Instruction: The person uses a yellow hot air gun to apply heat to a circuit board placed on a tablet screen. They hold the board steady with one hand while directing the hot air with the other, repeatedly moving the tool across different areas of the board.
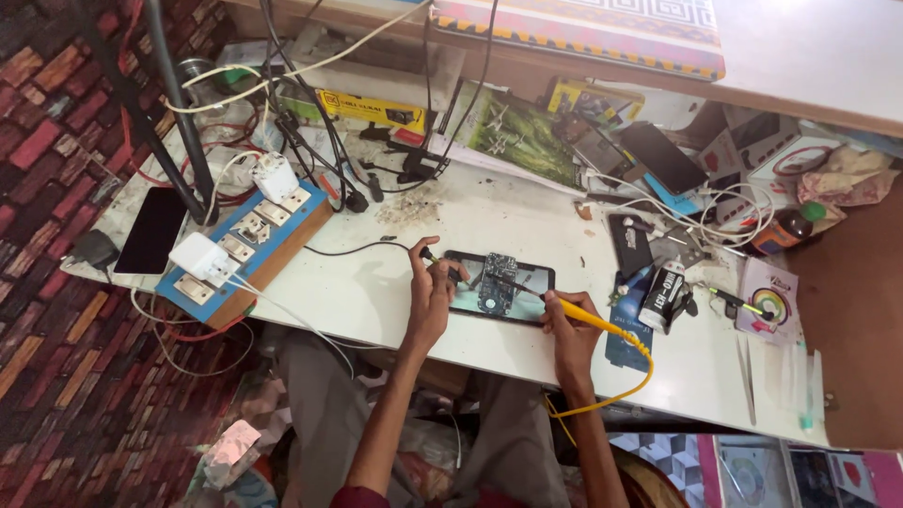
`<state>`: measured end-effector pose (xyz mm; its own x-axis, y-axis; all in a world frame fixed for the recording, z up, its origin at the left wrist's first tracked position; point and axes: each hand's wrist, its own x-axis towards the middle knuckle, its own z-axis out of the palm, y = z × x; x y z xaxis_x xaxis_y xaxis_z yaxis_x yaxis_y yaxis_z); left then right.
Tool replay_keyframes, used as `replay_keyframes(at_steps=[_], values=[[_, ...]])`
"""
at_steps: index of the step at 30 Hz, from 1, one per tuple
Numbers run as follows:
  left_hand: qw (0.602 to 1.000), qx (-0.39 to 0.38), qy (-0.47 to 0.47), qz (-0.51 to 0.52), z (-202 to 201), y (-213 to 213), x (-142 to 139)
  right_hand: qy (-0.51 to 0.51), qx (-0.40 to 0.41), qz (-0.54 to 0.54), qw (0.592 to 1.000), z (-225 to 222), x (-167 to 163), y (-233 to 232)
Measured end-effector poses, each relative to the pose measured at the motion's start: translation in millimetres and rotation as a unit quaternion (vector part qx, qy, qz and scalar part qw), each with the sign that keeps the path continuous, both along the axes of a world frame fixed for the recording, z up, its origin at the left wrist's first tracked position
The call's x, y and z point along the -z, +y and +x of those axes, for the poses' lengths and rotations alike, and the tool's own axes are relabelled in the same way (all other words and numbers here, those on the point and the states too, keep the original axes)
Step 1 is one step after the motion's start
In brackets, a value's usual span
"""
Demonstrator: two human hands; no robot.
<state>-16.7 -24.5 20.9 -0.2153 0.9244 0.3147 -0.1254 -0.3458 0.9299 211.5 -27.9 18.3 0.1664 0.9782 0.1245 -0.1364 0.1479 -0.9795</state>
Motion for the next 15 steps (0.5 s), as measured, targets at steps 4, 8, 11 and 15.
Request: replay_keyframes(at_steps=[4,8,11,15], values=[[1.000,-0.010,0.008,-0.014,1.8,-1.1,1.6,0.009,0.004,0.005,1.000,1.5,-0.1,-0.6],[1.000,-0.010,-0.007,-0.011,1.3,3.0,0.6,0.011,0.015,0.007,1.000,0.9,-2.5,2.5],[1.000,-0.008,-0.017,-0.019,1.4,1.7,0.6,0.014,0.015,0.007,1.000,-0.3,-3.2,2.3],[0.999,-0.004,-0.021,-0.025,1.2,1.6,0.2,0.021,0.021,0.001,1.000,0.0,-2.0,3.2]])
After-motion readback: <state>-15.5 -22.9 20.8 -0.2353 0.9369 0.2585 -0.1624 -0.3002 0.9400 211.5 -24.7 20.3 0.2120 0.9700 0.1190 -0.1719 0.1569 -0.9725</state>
